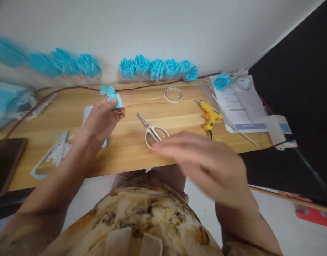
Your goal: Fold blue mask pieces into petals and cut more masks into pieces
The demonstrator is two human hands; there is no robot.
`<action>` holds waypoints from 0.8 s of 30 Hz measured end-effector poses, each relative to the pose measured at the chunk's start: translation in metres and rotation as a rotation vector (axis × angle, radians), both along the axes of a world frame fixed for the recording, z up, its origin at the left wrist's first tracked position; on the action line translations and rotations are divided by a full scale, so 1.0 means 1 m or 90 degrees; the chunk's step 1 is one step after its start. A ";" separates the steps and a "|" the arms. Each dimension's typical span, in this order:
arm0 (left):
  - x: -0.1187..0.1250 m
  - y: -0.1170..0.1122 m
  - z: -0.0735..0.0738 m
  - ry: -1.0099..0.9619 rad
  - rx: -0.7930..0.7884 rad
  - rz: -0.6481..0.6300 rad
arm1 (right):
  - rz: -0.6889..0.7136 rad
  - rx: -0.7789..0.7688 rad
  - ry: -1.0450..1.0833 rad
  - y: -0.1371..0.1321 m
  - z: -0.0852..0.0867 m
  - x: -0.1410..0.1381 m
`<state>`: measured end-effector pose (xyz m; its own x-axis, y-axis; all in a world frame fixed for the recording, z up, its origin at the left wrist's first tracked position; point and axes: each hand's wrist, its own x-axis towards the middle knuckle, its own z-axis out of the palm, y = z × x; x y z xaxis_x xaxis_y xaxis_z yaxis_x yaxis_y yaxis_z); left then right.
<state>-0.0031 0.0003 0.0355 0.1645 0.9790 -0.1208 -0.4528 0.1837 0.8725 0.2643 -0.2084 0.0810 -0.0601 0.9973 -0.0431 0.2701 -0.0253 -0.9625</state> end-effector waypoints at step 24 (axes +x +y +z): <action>-0.003 -0.015 -0.016 0.008 -0.007 -0.088 | -0.308 -0.102 -0.827 0.107 -0.077 0.092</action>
